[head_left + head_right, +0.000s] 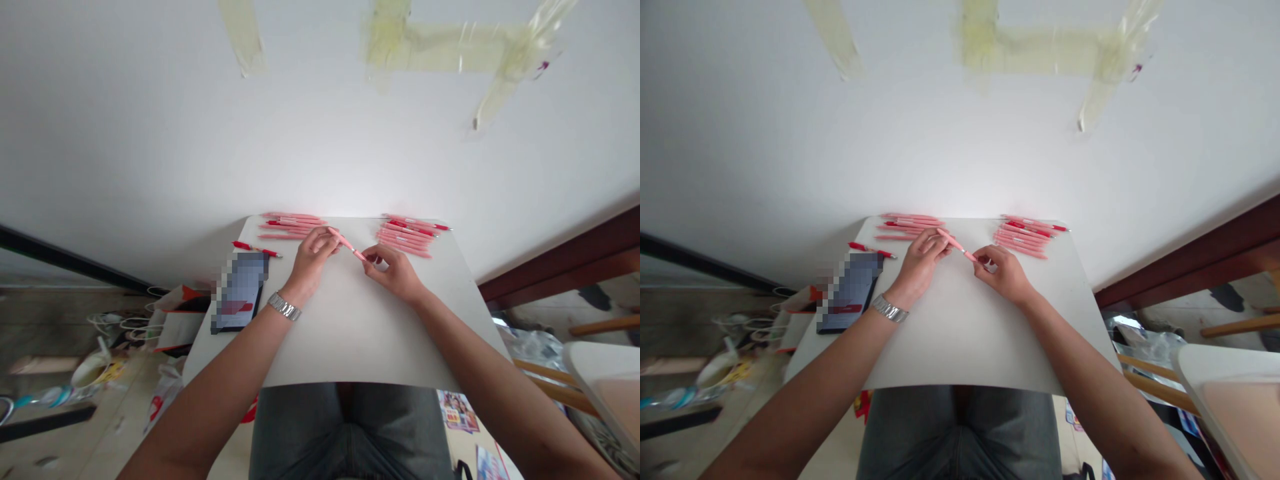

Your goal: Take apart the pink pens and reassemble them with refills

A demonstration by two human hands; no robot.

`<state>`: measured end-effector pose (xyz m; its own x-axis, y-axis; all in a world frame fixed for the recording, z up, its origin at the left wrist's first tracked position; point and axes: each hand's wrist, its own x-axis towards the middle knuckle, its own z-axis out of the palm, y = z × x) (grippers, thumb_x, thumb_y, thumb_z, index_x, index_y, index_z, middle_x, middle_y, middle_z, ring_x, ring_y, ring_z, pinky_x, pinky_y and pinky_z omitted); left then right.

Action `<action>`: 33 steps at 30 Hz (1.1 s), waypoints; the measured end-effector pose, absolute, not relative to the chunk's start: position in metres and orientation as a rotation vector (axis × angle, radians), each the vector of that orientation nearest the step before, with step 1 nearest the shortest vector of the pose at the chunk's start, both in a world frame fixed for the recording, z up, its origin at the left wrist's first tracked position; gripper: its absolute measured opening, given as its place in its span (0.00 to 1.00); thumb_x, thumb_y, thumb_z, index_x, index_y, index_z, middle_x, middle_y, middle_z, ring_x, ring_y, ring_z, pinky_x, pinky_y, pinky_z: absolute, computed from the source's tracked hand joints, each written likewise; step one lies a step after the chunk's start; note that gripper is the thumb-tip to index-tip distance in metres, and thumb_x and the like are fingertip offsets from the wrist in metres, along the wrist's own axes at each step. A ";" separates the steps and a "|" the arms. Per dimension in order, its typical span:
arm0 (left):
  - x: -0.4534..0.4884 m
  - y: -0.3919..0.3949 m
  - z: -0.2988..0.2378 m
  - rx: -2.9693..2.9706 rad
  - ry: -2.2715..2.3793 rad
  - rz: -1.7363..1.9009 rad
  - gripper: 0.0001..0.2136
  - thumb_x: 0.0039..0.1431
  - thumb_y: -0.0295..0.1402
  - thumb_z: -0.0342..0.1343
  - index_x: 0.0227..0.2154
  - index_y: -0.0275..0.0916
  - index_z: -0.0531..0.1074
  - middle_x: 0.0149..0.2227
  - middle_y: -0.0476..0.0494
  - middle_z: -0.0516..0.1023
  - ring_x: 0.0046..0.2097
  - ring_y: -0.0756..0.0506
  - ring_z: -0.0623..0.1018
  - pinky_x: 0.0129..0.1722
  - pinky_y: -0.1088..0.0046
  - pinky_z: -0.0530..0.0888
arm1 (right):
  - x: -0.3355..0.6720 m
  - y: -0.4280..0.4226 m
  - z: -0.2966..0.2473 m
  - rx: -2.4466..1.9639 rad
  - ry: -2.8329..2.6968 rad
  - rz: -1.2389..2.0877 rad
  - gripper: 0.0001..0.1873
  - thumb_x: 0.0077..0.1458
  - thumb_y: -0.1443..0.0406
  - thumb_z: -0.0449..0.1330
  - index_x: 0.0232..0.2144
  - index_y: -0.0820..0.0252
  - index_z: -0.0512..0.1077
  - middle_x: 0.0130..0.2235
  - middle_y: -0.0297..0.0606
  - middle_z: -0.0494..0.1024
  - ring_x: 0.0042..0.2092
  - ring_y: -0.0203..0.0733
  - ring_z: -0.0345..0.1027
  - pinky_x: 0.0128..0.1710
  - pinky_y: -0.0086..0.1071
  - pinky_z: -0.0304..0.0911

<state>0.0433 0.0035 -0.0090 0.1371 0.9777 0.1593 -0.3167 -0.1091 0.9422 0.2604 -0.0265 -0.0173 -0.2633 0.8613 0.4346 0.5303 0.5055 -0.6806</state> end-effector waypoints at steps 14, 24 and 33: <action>0.045 0.002 -0.010 1.172 0.781 1.275 0.14 0.58 0.43 0.69 0.41 0.43 0.76 0.44 0.45 0.81 0.50 0.44 0.79 0.52 0.66 0.75 | 0.261 -0.027 -0.015 -1.145 -1.941 0.509 0.05 0.59 0.67 0.61 0.39 0.55 0.75 0.33 0.35 0.78 0.36 0.41 0.71 0.38 0.35 0.66; 0.045 0.001 -0.011 1.178 0.779 1.253 0.14 0.58 0.43 0.69 0.41 0.42 0.76 0.44 0.45 0.80 0.48 0.45 0.79 0.51 0.67 0.74 | 0.260 -0.027 -0.015 -1.144 -1.941 0.504 0.05 0.59 0.67 0.61 0.39 0.56 0.75 0.33 0.36 0.78 0.36 0.41 0.71 0.38 0.36 0.66; 0.044 0.002 -0.013 1.189 0.786 1.232 0.14 0.59 0.43 0.69 0.42 0.41 0.78 0.43 0.44 0.81 0.48 0.45 0.79 0.50 0.66 0.74 | 0.261 -0.027 -0.017 -1.125 -1.950 0.483 0.06 0.61 0.66 0.60 0.40 0.55 0.76 0.33 0.36 0.77 0.35 0.41 0.71 0.38 0.36 0.66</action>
<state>0.0436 0.0021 -0.0127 0.2124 0.9666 0.1431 -0.2775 -0.0808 0.9573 0.2605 -0.0266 -0.0166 -0.2696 0.8463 0.4595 0.5339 0.5285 -0.6600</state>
